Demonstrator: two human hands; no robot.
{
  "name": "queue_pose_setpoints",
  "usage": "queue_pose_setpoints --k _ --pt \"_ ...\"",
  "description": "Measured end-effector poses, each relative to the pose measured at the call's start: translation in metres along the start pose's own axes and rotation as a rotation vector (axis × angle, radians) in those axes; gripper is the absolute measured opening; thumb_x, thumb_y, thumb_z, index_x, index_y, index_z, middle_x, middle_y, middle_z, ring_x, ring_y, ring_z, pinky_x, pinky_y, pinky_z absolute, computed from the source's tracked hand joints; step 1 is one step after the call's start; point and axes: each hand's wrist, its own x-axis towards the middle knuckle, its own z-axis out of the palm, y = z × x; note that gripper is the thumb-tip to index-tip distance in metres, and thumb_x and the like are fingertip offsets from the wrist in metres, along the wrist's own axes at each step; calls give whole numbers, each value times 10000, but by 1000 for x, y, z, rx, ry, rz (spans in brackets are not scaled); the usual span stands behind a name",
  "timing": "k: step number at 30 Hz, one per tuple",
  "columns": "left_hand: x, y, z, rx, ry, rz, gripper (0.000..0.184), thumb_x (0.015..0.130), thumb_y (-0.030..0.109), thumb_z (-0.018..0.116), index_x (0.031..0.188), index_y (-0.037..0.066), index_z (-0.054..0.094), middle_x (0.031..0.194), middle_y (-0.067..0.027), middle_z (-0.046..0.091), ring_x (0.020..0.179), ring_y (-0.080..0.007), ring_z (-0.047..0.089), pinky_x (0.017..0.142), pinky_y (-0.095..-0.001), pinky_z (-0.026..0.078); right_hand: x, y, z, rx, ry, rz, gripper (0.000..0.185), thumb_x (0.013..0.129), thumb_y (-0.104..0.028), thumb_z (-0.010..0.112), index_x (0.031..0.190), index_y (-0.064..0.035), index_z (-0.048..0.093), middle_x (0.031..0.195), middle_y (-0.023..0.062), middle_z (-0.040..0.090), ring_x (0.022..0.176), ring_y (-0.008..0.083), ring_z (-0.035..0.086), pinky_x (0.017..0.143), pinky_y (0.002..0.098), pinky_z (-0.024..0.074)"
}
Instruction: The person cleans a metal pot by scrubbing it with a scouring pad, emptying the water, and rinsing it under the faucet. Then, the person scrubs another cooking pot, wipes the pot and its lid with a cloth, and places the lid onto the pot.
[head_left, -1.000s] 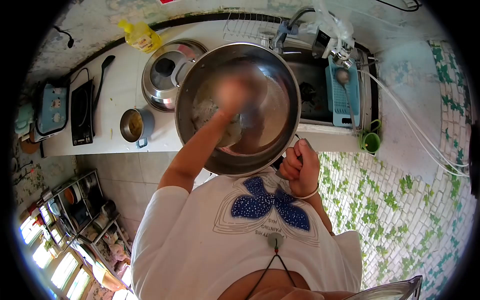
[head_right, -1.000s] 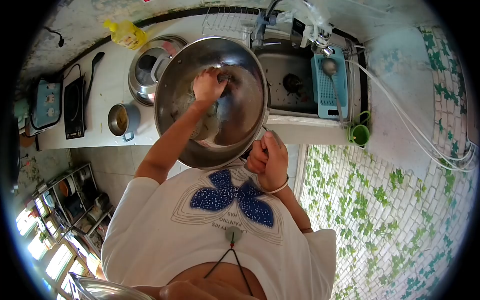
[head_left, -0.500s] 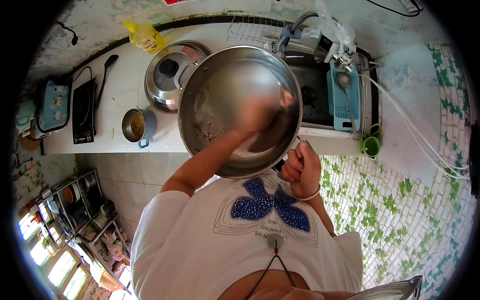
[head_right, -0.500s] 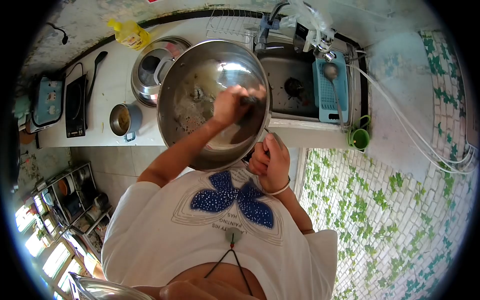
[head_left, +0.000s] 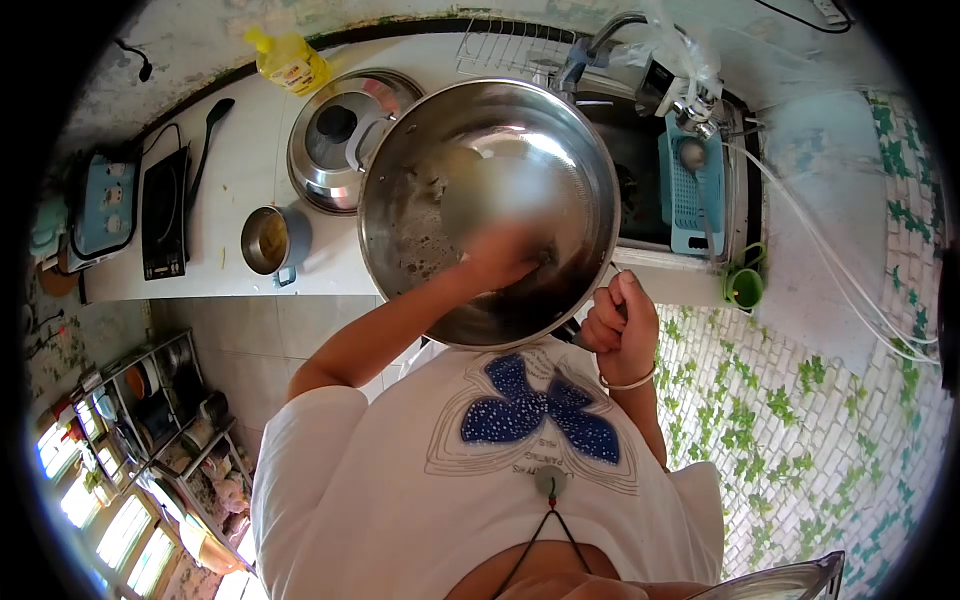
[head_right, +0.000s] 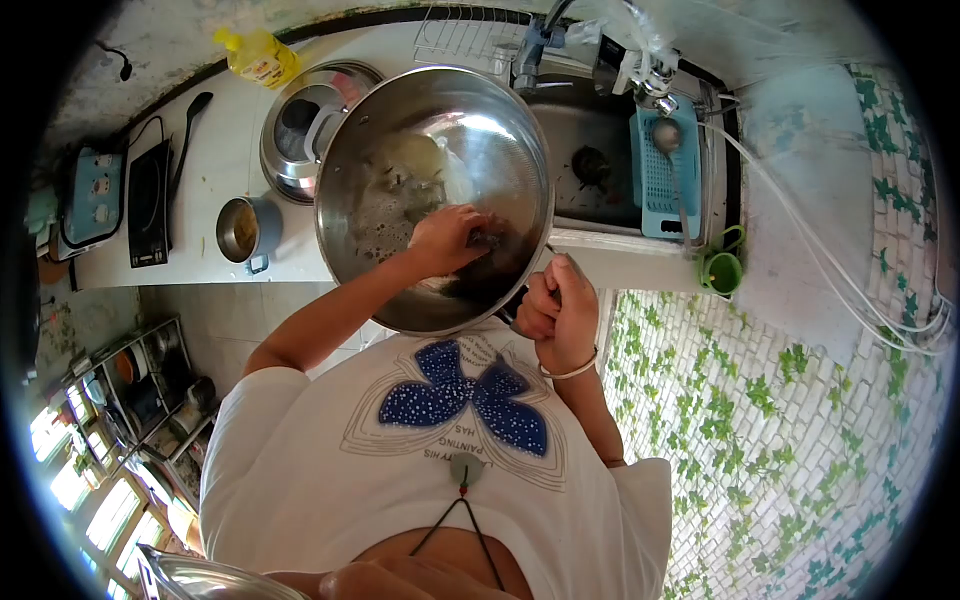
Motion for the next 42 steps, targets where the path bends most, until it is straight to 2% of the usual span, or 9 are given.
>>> queue_pose_setpoints --k 6,8,18,23,24,30,35,40,42 --pt "-10 -17 5 -54 243 92 779 694 317 694 1350 162 303 1078 -152 447 960 -325 533 817 -393 446 0 1 -1 -21 20 -16 282 926 -272 394 692 -121 346 466 -33 253 338 61 164 318 228 149" --pt "3 -17 5 -17 8 -285 898 693 348 700 1405 214 170 1084 -189 429 954 -351 533 823 -399 444 0 1 -1 -34 10 -13 283 927 -272 392 693 -121 346 461 -33 248 338 60 162 318 228 150" --pt "7 8 -25 75 -103 -180 789 711 315 686 1372 245 262 1004 -166 472 921 -326 542 799 -404 449 2 0 -1 -18 -13 -2 288 932 -277 390 695 -118 346 458 -32 251 338 61 159 317 231 148" --pt "-14 17 -20 -33 -86 182 495 704 153 675 1154 100 476 1002 -118 498 939 -292 527 810 -384 447 5 -1 1 -24 -14 4 289 935 -273 384 694 -118 342 460 -30 254 343 62 164 323 230 151" --pt "-10 12 -7 21 116 211 334 699 105 653 1008 88 526 973 -103 514 903 -288 541 769 -390 464 6 -1 0 -25 -18 9 289 935 -273 384 694 -118 342 460 -30 254 343 62 164 323 230 151" --pt "60 -32 -17 237 495 -64 218 722 156 631 916 95 552 896 -97 564 816 -305 574 677 -416 480 5 2 1 -41 -12 32 289 934 -271 388 691 -122 341 462 -31 255 348 59 160 324 228 147" --pt "39 -14 11 -35 188 -49 242 703 195 660 900 76 584 859 -122 571 818 -319 576 725 -391 476 10 -3 1 -37 -2 32 295 933 -275 393 687 -122 338 463 -33 251 348 60 164 324 228 143" --pt "42 -14 29 71 311 -1 279 727 172 638 962 73 524 912 -136 553 857 -320 564 734 -407 469 14 1 -10 -26 5 27 287 927 -270 388 676 -134 364 459 -51 238 337 54 141 317 220 151" --pt "63 -33 16 139 418 -171 259 750 183 615 963 76 513 920 -146 551 845 -326 568 713 -424 473 12 3 -12 -20 5 20 288 927 -268 389 674 -134 365 459 -51 236 337 54 143 317 219 152"
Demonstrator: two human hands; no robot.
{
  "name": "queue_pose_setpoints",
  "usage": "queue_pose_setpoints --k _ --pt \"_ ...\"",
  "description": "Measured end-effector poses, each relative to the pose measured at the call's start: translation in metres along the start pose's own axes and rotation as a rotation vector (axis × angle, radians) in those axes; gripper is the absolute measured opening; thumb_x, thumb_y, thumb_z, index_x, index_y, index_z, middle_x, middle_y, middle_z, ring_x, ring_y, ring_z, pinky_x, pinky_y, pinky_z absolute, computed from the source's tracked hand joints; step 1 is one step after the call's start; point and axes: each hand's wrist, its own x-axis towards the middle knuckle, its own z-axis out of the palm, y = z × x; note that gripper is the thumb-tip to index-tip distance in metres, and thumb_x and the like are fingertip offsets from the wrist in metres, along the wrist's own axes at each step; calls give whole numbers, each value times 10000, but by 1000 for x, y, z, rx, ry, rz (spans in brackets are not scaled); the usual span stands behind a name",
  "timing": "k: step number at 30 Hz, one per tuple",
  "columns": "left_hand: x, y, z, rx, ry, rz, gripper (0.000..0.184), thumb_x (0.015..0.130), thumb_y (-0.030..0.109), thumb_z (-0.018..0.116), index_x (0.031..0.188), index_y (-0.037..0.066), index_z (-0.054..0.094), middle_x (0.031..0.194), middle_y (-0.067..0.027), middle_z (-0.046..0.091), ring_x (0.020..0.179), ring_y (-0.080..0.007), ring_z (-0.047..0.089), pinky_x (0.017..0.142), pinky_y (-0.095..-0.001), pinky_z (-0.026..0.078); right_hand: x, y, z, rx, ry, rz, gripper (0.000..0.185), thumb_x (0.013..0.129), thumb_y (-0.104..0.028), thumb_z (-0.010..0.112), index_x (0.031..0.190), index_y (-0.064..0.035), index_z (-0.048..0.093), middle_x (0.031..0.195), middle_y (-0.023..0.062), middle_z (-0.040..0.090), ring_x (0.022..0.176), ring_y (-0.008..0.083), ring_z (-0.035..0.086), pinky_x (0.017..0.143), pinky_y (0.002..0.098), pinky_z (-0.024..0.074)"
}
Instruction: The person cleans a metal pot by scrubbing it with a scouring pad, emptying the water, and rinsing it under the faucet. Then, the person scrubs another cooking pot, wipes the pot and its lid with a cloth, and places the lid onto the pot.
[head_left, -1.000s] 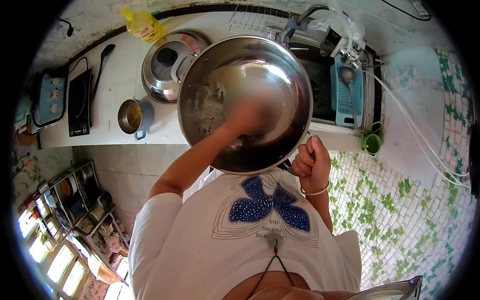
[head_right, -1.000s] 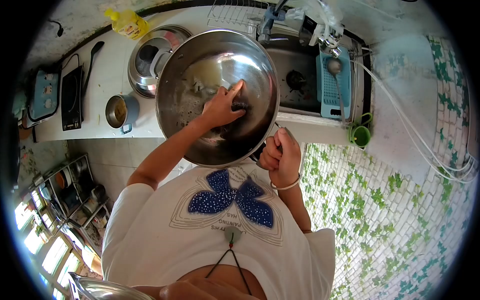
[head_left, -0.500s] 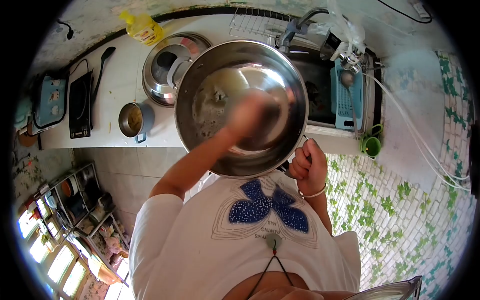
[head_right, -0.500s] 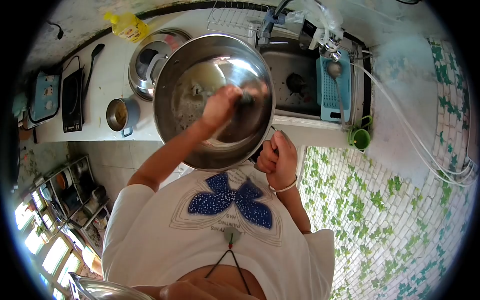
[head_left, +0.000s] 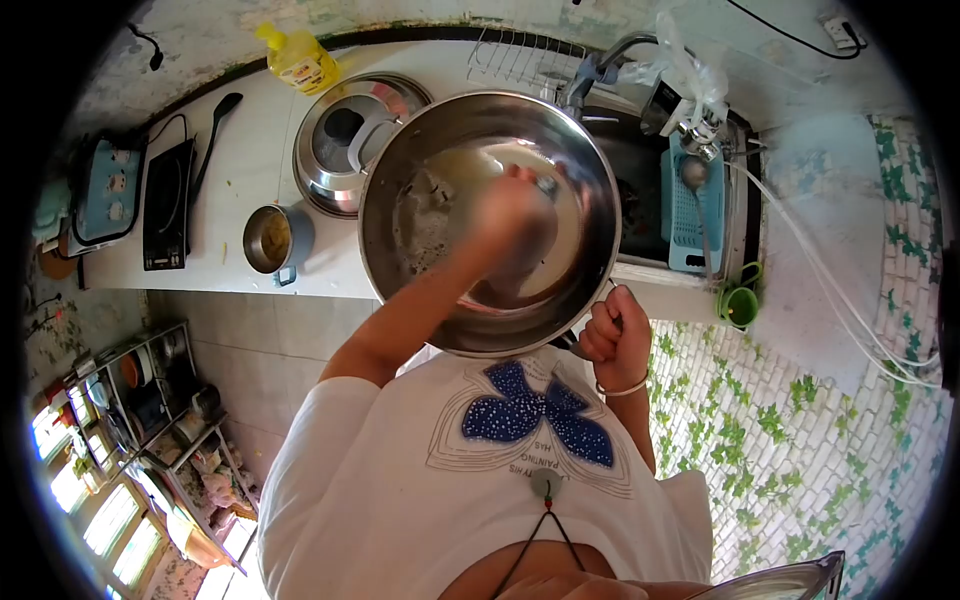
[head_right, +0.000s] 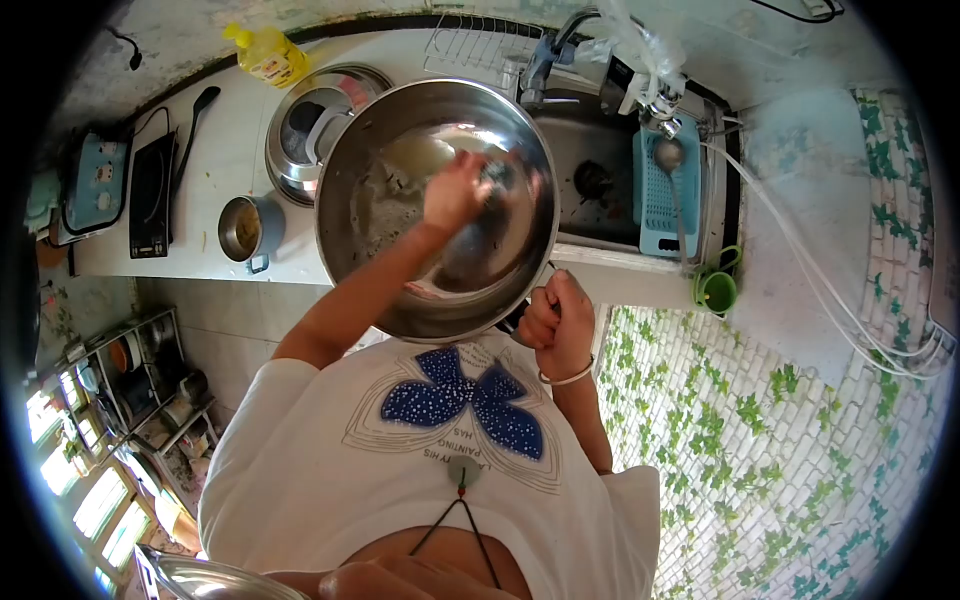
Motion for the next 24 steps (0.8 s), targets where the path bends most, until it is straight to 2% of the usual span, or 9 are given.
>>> queue_pose_setpoints --k 5,8,10,13,15,17,19,21,24 --pt "45 -44 6 97 229 -181 317 770 258 601 1000 59 512 929 -178 564 797 -367 579 702 -453 473 -1 2 -1 -14 -16 -25 292 928 -275 393 672 -137 368 459 -53 236 340 52 149 316 217 155" --pt "29 -9 10 -364 1 -168 359 756 290 623 995 35 544 927 -190 590 876 -352 572 733 -416 465 3 3 -7 -2 -13 -33 292 930 -275 396 672 -140 365 462 -55 236 342 51 153 318 213 155" --pt "5 22 13 -364 -180 -34 384 769 311 618 995 11 539 897 -214 576 861 -363 564 761 -406 451 11 4 -16 24 -32 -18 291 931 -275 397 673 -142 367 464 -57 234 342 51 153 319 212 156" --pt "-26 29 36 -334 -127 195 412 765 315 640 1030 19 534 890 -207 574 851 -363 561 757 -401 446 22 5 -35 79 -27 23 289 932 -275 401 675 -145 371 464 -59 230 340 52 152 321 210 157" --pt "-29 25 6 -526 -693 -70 476 743 289 675 1104 25 513 893 -189 576 851 -347 565 773 -396 447 30 10 -48 114 -10 52 289 932 -276 404 676 -145 373 464 -59 227 338 53 150 321 209 157" --pt "-40 15 -15 -463 -771 42 513 714 245 693 1152 56 504 922 -192 580 891 -332 563 822 -377 434 34 18 -62 172 -66 75 294 931 -275 409 671 -142 378 462 -59 225 335 54 149 321 208 155" --pt "-58 -3 -17 -208 -640 585 501 678 188 698 1142 99 531 985 -204 573 939 -325 555 862 -355 416 36 24 -67 185 -50 82 295 931 -273 410 668 -141 383 461 -58 227 335 54 154 321 207 156" --pt "-57 -10 -26 -132 -812 470 524 655 115 682 1156 137 530 1028 -202 564 963 -336 546 901 -353 395 40 24 -68 198 -43 85 297 931 -271 412 666 -140 388 461 -58 229 335 54 159 321 206 158" --pt "-43 -8 -55 -603 -678 31 490 700 8 603 1171 102 509 1057 -137 569 977 -274 556 892 -335 421 42 24 -74 206 -70 95 299 929 -271 418 663 -137 396 461 -56 238 338 56 173 322 210 166"
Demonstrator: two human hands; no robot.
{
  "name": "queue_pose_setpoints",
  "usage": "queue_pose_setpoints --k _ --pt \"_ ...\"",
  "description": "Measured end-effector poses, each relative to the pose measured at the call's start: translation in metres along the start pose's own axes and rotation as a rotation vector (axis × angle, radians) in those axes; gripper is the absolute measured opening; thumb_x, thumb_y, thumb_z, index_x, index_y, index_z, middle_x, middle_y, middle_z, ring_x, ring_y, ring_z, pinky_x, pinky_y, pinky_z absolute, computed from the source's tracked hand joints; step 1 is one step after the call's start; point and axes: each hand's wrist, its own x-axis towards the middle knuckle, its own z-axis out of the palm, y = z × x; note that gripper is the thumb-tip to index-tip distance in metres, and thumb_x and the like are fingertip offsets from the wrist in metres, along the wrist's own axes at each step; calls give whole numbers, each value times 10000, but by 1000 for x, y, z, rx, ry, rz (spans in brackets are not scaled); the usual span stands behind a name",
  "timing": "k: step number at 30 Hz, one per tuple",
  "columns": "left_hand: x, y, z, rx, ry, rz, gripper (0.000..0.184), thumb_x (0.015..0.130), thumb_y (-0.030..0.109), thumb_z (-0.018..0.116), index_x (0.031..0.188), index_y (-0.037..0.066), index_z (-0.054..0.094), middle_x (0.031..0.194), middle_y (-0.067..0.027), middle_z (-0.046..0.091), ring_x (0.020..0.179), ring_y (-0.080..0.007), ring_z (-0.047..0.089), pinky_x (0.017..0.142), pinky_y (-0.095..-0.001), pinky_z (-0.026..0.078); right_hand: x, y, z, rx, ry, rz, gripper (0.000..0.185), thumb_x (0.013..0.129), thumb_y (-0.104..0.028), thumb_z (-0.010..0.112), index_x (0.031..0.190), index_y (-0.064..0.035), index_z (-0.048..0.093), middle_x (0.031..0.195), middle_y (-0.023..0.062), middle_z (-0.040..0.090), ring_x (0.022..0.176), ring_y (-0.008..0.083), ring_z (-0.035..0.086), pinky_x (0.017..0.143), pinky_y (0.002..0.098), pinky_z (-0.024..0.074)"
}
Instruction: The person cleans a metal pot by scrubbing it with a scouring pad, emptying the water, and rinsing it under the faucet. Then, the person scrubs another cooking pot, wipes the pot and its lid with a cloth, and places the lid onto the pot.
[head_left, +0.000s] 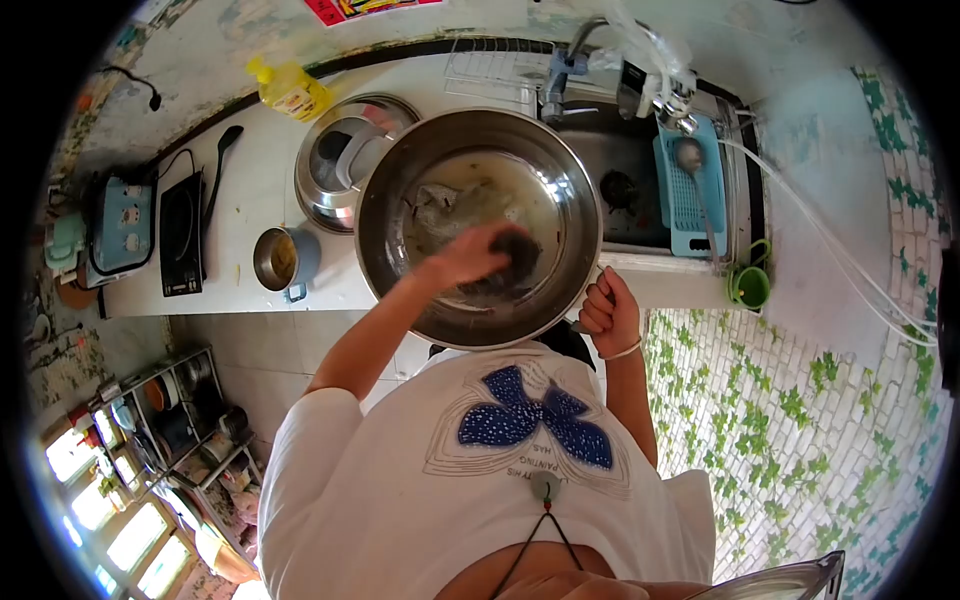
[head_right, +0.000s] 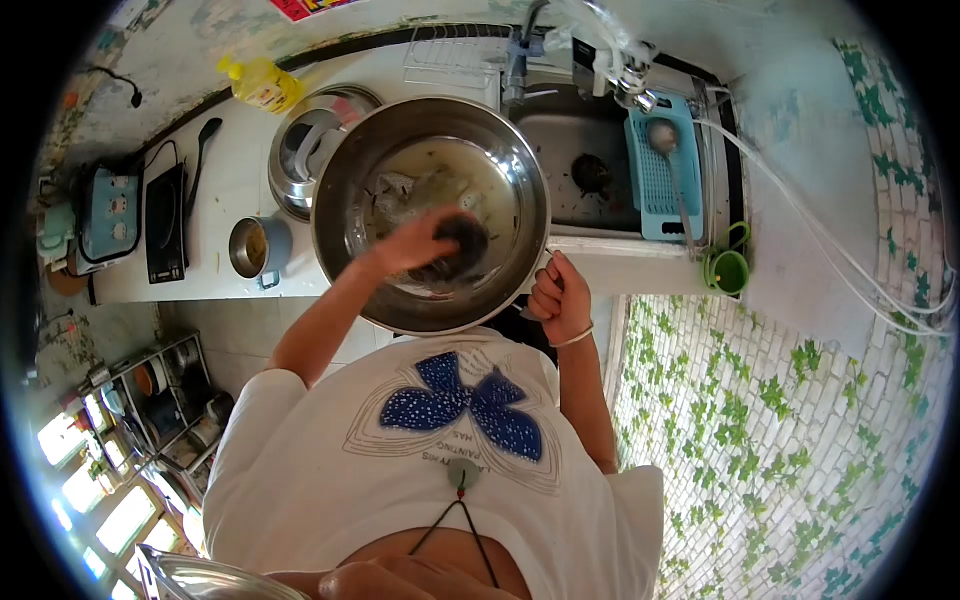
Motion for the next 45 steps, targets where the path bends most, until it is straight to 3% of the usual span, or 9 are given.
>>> queue_pose_setpoints --k 6,7,9,17,25,28,30,36,45 --pt "-17 59 -45 -1001 293 -135 414 709 -45 551 1111 50 524 1047 -94 581 972 -197 564 847 -295 446 2 -5 -5 -24 -46 36 287 912 -290 439 682 -122 402 483 -26 288 364 77 240 343 227 222" --pt "-16 48 -47 -996 291 -135 414 709 -45 551 1111 50 524 1047 -94 581 972 -197 564 847 -295 446 2 -5 -5 -52 -28 49 281 910 -295 442 698 -114 409 506 -14 319 382 89 286 365 235 267" --pt "-8 26 -50 688 372 170 402 699 -18 557 1096 29 508 969 -151 596 901 -290 588 776 -336 465 1 -7 -4 -77 -13 54 277 908 -299 445 713 -105 415 530 -1 351 401 101 332 386 244 311" --pt "1 80 -27 -93 577 164 361 761 63 623 1088 -5 485 897 -101 595 832 -144 570 740 -271 454 19 -3 -15 -722 113 -602 203 860 -178 573 962 -49 453 747 28 481 629 97 481 596 235 433" --pt "103 101 -100 -283 926 341 415 798 167 651 1103 -24 444 955 -57 571 869 -124 530 762 -267 441 23 -1 -9 -807 32 -658 261 852 -108 554 1065 -34 422 846 50 486 663 101 513 594 229 450" --pt "116 84 -112 -338 840 128 406 786 200 653 1076 -23 477 972 -90 586 882 -169 555 764 -300 444 21 2 -9 -745 46 -727 277 847 -100 555 1078 -34 417 864 65 495 638 114 537 545 248 477" --pt "98 62 -111 522 747 281 360 786 225 620 1044 -5 521 979 -134 590 881 -237 578 755 -329 455 17 0 -6 -483 159 -583 245 855 -135 546 1047 -38 430 813 65 507 609 127 542 503 274 492" --pt "-15 -81 -70 1172 59 -449 493 780 287 565 1212 76 456 1261 -145 437 1043 -299 523 837 -416 467 7 0 -5 -131 160 -42 221 872 -296 510 799 -89 487 537 25 410 461 145 450 420 282 405" --pt "-34 -35 32 994 -152 -360 680 799 347 561 1357 96 264 1442 -108 176 1300 -320 227 1003 -481 297 16 -4 3 -92 167 17 333 859 -358 504 649 -117 415 472 16 343 381 148 330 377 293 307"
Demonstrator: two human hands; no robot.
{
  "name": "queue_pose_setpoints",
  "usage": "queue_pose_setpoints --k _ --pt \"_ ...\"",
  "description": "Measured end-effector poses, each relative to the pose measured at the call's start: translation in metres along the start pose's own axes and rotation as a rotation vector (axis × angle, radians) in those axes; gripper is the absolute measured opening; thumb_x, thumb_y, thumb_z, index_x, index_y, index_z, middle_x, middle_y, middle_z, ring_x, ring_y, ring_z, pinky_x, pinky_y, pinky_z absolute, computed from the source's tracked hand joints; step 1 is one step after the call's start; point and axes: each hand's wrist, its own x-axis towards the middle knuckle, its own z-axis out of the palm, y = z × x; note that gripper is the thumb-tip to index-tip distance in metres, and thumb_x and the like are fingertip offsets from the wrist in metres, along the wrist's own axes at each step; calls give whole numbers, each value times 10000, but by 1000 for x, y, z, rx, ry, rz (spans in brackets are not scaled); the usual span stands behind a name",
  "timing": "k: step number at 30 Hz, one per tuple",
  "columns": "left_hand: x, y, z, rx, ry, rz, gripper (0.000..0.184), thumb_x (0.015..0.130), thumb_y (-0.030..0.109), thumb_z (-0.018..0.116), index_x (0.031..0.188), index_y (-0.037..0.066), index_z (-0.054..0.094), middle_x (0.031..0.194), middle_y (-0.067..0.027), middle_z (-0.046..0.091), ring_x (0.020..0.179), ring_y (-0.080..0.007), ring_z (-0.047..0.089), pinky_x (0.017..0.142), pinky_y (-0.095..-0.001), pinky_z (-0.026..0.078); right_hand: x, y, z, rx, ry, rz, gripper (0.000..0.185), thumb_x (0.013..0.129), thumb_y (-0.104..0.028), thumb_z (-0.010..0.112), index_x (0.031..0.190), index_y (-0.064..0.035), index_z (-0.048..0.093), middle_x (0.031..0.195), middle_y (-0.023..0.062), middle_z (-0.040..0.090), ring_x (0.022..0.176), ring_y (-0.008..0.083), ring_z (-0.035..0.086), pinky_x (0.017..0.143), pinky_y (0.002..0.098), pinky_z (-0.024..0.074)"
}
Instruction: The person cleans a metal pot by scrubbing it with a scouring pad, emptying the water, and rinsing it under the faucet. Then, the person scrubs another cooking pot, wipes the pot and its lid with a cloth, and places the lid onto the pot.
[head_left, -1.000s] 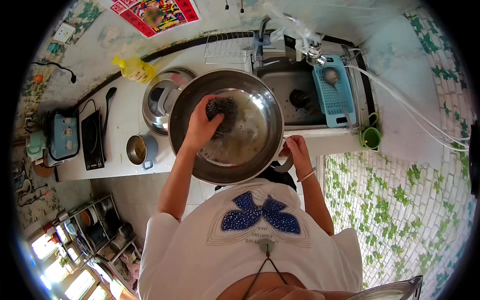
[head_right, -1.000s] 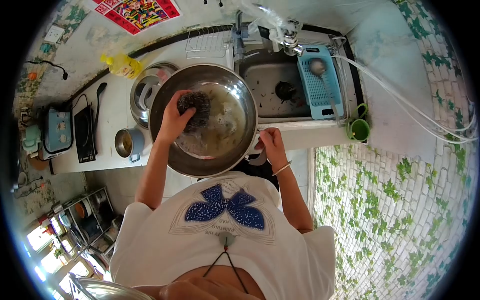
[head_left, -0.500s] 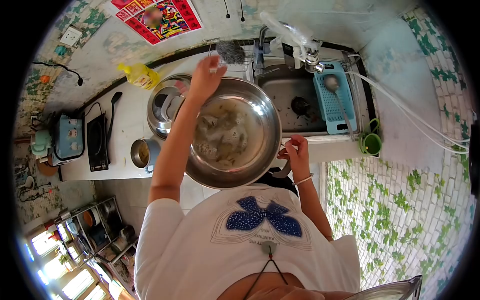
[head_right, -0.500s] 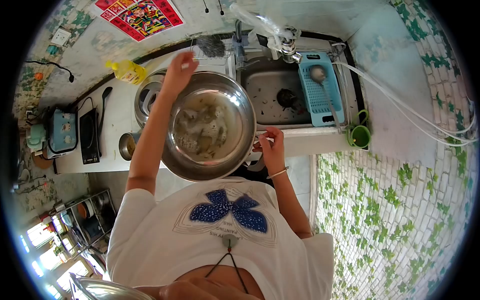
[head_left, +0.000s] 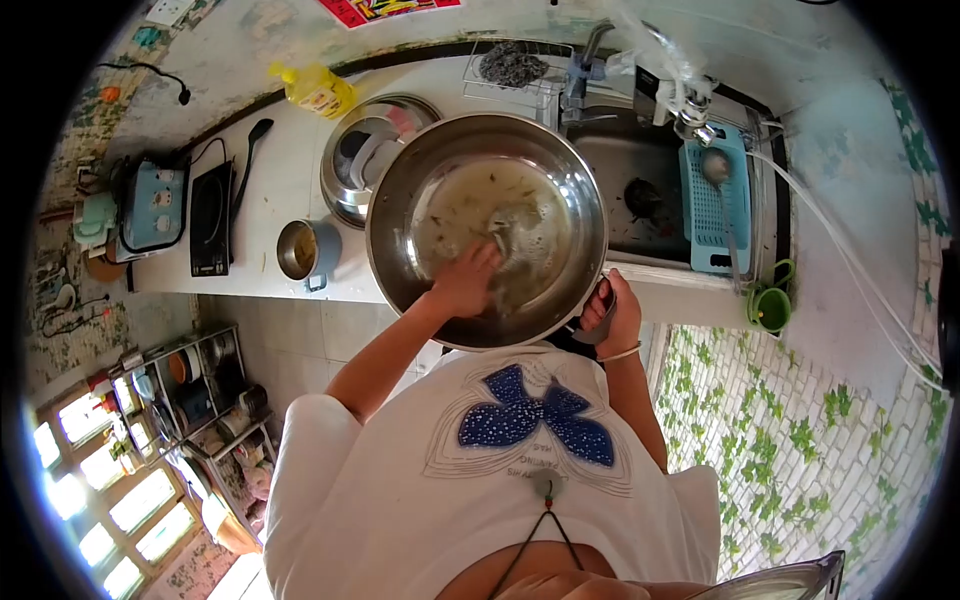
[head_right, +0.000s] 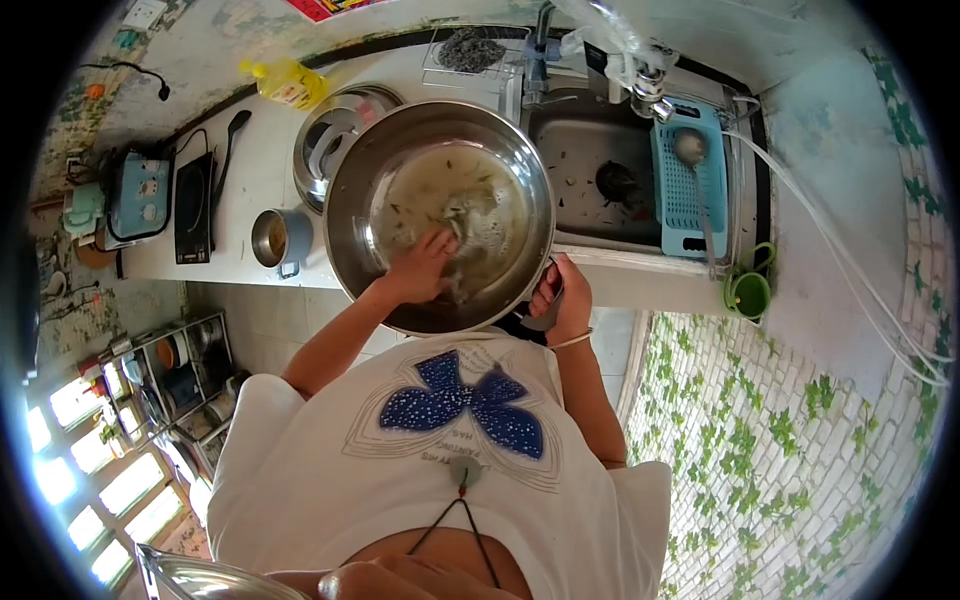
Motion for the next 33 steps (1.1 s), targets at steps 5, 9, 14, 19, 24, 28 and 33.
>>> queue_pose_setpoints --k 5,9,14,19,24,28,33 --pt "15 -12 6 -70 66 56 659 812 365 531 1364 118 269 1461 -68 163 1338 -273 159 994 -494 300 0 1 -1 -16 -29 -14 334 857 -368 510 660 -117 410 478 15 337 392 146 332 383 286 299" --pt "2 13 -41 52 -6 -156 583 833 358 521 1310 67 356 1423 -113 232 1307 -259 232 954 -492 333 -1 0 -1 34 -34 7 337 861 -372 510 661 -121 408 483 5 333 388 134 328 374 277 287" --pt "-37 5 -12 409 79 13 493 850 317 519 1222 2 446 1341 -160 331 1200 -287 385 889 -463 395 0 -2 -1 72 -32 28 327 870 -362 502 663 -125 414 485 -8 342 380 112 321 361 255 270" --pt "-43 22 -24 -288 -109 -11 398 873 263 473 1151 -21 501 1278 -169 397 1017 -351 514 871 -407 418 2 -3 0 85 -42 22 313 883 -346 487 660 -134 429 482 -28 365 350 87 309 332 231 237" --pt "-28 57 -34 -490 -249 104 418 911 283 398 1239 28 441 1206 -163 461 1015 -347 511 861 -400 408 6 -7 1 82 -63 33 316 882 -347 487 655 -134 429 480 -26 364 345 89 301 330 234 235" --pt "-17 74 -14 -865 170 353 405 927 280 384 1268 69 438 1051 -155 545 979 -290 517 844 -350 400 8 -5 -2 110 -91 20 313 883 -344 489 657 -136 427 480 -21 360 337 88 279 328 237 226" --pt "-72 42 -58 -738 -58 286 289 903 236 463 1127 97 580 970 -113 582 934 -245 536 814 -312 418 10 -8 -4 138 -129 61 309 890 -339 479 667 -130 435 486 -19 366 325 85 261 308 229 203"
